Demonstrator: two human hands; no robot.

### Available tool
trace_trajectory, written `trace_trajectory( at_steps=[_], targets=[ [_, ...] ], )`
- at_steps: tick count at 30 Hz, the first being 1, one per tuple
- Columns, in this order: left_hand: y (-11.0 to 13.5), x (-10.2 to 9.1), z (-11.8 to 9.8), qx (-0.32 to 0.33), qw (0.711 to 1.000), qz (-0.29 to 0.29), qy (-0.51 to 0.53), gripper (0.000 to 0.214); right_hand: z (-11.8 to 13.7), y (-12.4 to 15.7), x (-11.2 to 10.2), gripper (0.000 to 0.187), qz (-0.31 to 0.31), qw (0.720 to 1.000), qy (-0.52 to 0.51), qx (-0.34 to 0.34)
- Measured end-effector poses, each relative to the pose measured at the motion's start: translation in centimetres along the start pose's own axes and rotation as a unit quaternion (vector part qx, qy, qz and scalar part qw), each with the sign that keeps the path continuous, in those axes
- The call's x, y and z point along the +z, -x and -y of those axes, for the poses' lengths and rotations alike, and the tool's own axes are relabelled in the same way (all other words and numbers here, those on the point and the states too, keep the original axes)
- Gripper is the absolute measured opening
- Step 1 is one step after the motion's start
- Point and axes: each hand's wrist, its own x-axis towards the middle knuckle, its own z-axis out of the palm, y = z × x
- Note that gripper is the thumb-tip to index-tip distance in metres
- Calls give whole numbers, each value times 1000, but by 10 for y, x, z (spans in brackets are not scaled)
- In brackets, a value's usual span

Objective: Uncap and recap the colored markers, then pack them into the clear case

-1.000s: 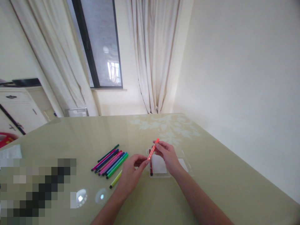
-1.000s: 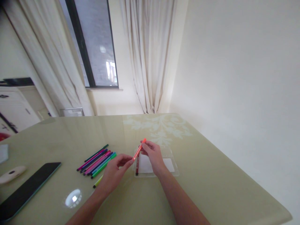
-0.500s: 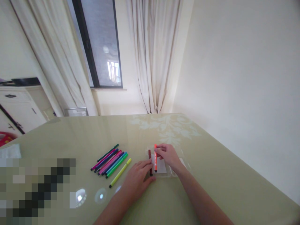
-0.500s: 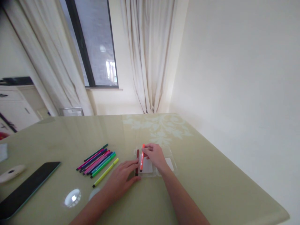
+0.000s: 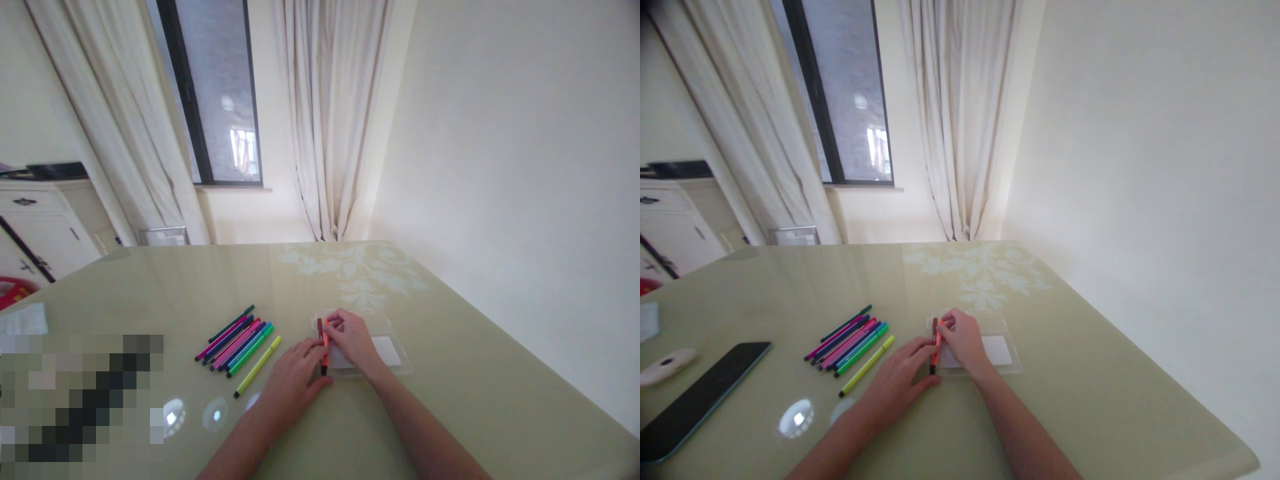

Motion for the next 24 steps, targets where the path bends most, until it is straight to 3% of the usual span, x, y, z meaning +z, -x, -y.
trace_trajectory(
  at_steps=[9, 13, 18, 24],
  targets=[
    [0, 0, 2, 46, 997, 6, -64, 47, 6, 2, -4, 9, 9, 999, 37, -11],
    [0, 0, 0, 55, 994, 7, -92, 44, 5, 2, -10, 12, 43, 996, 68, -45],
    [1, 0, 0, 64, 994, 4, -92, 44, -2, 1, -19, 18, 82, 987, 114, -74],
    [1, 1, -6, 48, 996, 11, -76, 38, -4, 1, -17, 11, 75, 986, 134, -58]
  ],
)
